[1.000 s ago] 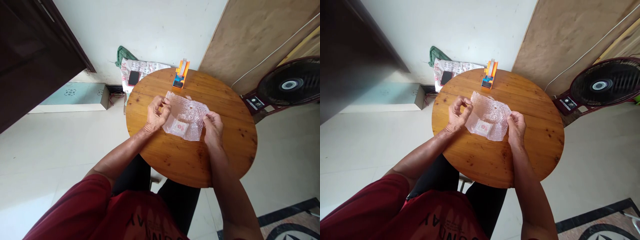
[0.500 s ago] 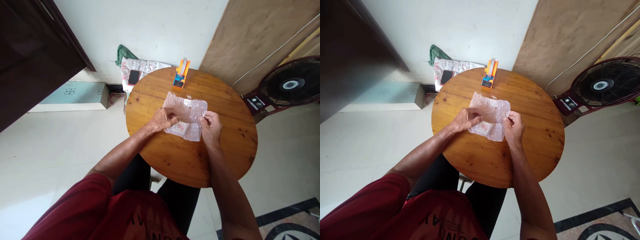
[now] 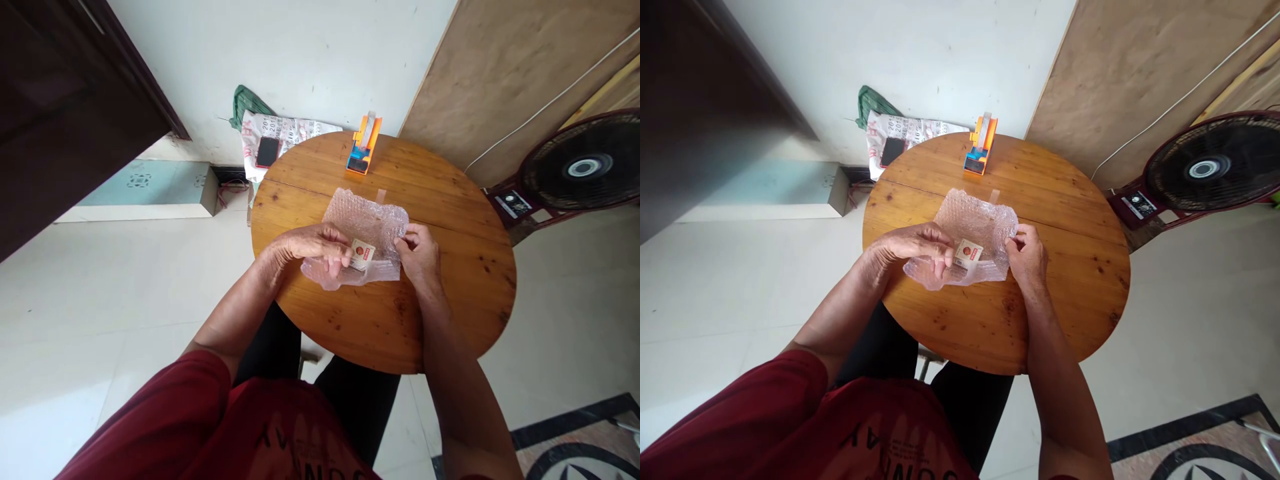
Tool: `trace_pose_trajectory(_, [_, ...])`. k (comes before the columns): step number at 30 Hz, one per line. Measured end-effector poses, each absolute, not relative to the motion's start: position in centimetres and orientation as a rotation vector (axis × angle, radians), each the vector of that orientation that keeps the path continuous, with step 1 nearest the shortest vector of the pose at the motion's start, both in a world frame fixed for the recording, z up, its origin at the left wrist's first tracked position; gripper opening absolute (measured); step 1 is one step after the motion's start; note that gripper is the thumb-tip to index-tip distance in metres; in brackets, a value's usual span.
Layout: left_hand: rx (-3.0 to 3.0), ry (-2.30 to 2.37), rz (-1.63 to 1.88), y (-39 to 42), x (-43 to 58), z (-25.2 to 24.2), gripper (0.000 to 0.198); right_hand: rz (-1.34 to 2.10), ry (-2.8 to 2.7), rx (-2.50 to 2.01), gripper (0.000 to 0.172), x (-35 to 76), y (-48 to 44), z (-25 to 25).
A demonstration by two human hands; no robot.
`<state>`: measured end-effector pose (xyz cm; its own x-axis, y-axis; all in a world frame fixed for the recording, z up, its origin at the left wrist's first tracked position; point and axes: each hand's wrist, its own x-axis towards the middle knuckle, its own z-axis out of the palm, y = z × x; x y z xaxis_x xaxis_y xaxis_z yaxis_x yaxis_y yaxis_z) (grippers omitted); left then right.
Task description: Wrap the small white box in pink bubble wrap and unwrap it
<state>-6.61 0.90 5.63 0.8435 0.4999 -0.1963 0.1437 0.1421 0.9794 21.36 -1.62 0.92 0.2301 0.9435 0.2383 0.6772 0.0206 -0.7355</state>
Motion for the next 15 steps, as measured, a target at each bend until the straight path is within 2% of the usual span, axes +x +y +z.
trace_pose_trajectory(7, [1.550, 0.670, 0.191, 1.14, -6.11, 4.90, 0.032, 0.291, -1.584, -1.758, 0.033, 20.84, -2.11, 1.79])
trace_pose_trajectory(10, [1.601, 0.631, 0.167, 0.99, -6.13, 4.86, 0.030, 0.201, -1.633, -1.796, 0.024, 20.94, -2.29, 1.97])
trace_pose_trajectory(13, [1.585, 0.598, 0.149, 0.74, -6.17, 4.68, 0.024, 0.179, -1.748, -1.787, 0.008, 21.21, -2.36, 1.95])
trace_pose_trajectory(15, [1.582, 0.592, 0.122, 0.33, -6.32, 4.73, 0.024, 0.173, -1.837, -1.767, 0.008, 21.30, -2.38, 1.91])
